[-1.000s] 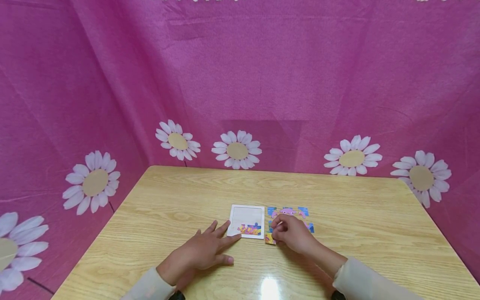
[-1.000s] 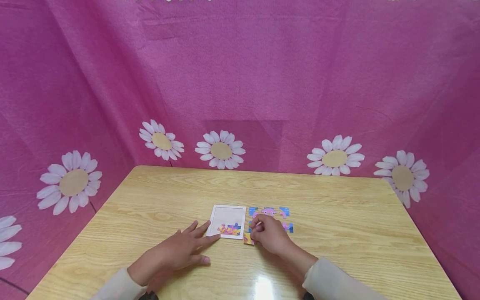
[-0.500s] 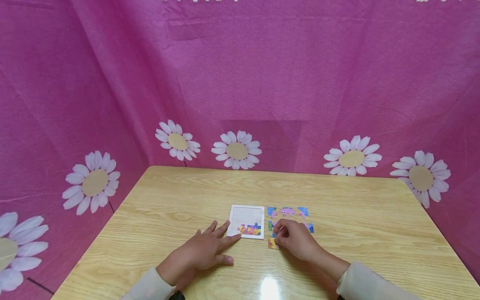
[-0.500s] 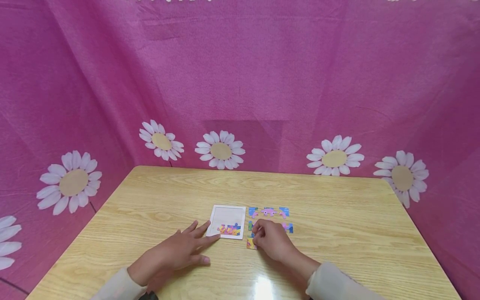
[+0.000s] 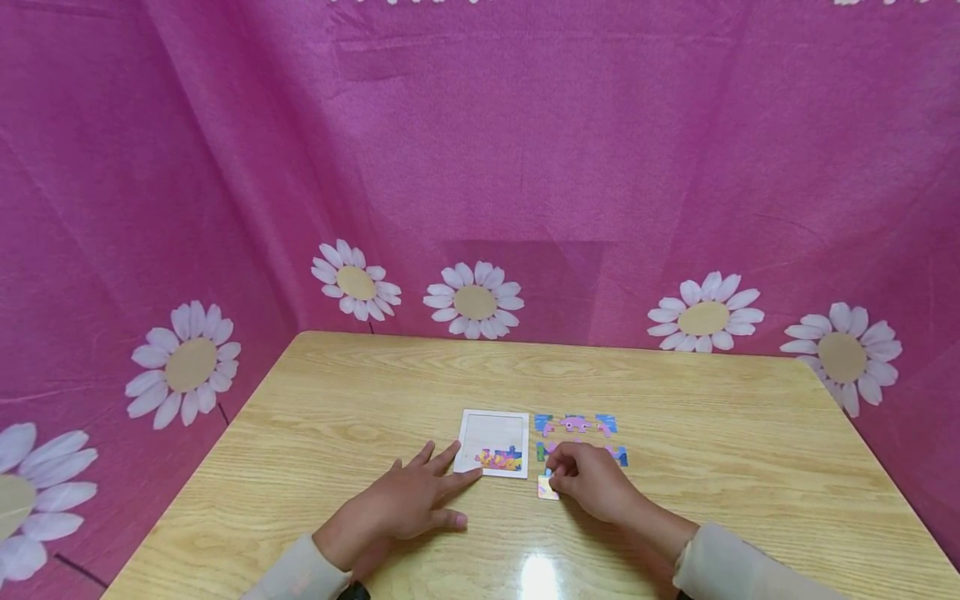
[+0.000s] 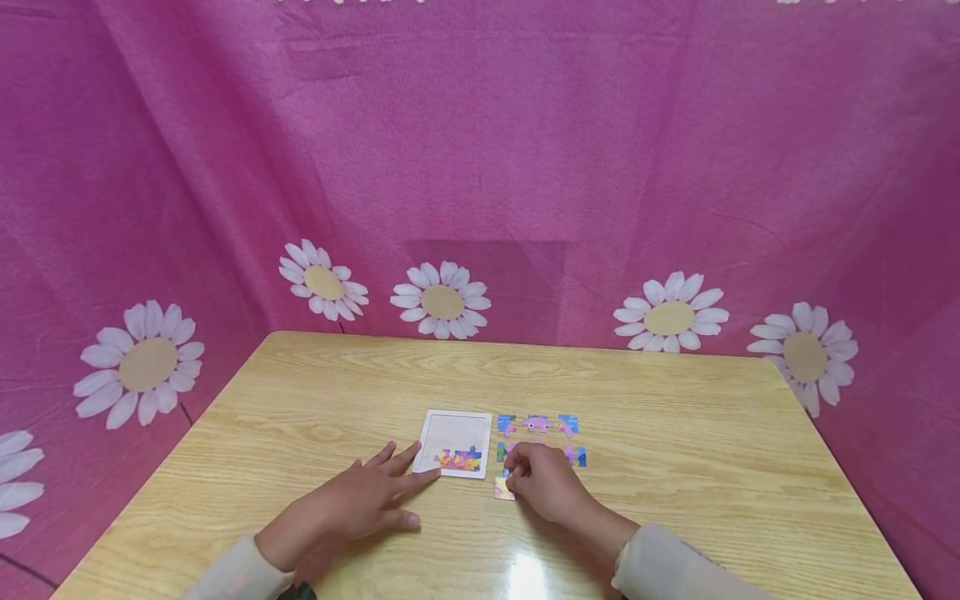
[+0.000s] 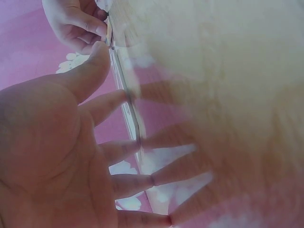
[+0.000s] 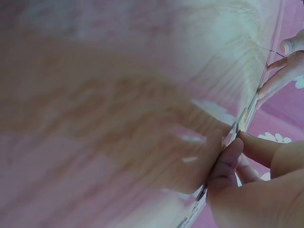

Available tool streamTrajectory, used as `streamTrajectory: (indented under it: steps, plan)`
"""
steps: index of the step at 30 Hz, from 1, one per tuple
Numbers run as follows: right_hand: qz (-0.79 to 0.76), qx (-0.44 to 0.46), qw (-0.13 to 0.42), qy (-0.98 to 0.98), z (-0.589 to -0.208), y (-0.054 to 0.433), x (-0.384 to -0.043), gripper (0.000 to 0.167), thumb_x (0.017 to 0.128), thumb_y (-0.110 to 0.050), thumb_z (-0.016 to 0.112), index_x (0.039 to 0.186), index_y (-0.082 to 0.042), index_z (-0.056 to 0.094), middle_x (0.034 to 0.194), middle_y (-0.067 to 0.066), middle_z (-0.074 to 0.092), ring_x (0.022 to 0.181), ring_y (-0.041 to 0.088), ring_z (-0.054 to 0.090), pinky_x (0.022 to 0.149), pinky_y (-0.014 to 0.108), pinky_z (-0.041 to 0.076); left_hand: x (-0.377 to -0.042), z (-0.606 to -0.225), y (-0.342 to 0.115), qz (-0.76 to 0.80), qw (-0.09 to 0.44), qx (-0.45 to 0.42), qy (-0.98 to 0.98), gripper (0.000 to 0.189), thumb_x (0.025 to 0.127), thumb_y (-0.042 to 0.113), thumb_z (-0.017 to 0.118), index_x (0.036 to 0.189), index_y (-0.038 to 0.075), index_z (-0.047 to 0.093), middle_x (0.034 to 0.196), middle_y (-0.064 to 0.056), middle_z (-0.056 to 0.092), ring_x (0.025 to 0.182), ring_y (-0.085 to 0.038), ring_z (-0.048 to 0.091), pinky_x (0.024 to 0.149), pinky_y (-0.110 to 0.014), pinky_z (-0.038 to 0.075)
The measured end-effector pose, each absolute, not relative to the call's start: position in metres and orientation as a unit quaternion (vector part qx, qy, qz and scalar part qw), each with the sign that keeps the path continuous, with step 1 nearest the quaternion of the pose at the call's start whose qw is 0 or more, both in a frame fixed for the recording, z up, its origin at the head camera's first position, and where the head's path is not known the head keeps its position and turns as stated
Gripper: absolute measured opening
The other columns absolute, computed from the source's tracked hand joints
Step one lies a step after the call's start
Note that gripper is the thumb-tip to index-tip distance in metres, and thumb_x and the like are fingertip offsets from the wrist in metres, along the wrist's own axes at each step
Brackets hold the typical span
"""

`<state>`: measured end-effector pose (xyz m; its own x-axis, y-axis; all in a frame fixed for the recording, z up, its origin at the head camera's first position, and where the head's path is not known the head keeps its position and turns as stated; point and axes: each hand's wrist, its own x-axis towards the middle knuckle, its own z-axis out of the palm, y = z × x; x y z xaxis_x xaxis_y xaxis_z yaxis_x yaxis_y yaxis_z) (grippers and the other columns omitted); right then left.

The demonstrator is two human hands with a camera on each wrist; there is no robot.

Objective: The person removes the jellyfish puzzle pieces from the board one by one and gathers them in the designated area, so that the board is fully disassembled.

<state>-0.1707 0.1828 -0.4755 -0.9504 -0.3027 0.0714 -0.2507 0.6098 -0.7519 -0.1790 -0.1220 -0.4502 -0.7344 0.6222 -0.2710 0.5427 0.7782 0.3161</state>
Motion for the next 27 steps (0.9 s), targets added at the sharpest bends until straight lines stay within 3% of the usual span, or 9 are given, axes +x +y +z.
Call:
streamTrajectory:
  steps: [27]
  plan:
    - [-0.407, -0.136, 0.048, 0.902, -0.4755, 0.1814, -0.1706, 0.011, 0.088, 0.003, 0.077, 0.091, -0.005, 0.070, 0.076, -0.003, 0.060, 0.070, 0.012, 0.054, 0.062, 0.023, 0.045, -0.1796, -0.4515, -0.1221, 0.105, 0.178, 0.313, 0.927, 0.069, 0.095, 0.064, 0.059, 0.157, 0.044, 0.040, 0.171, -0.010, 0.024, 0.154, -0.047, 0.021, 0.106, -0.080, 0.029]
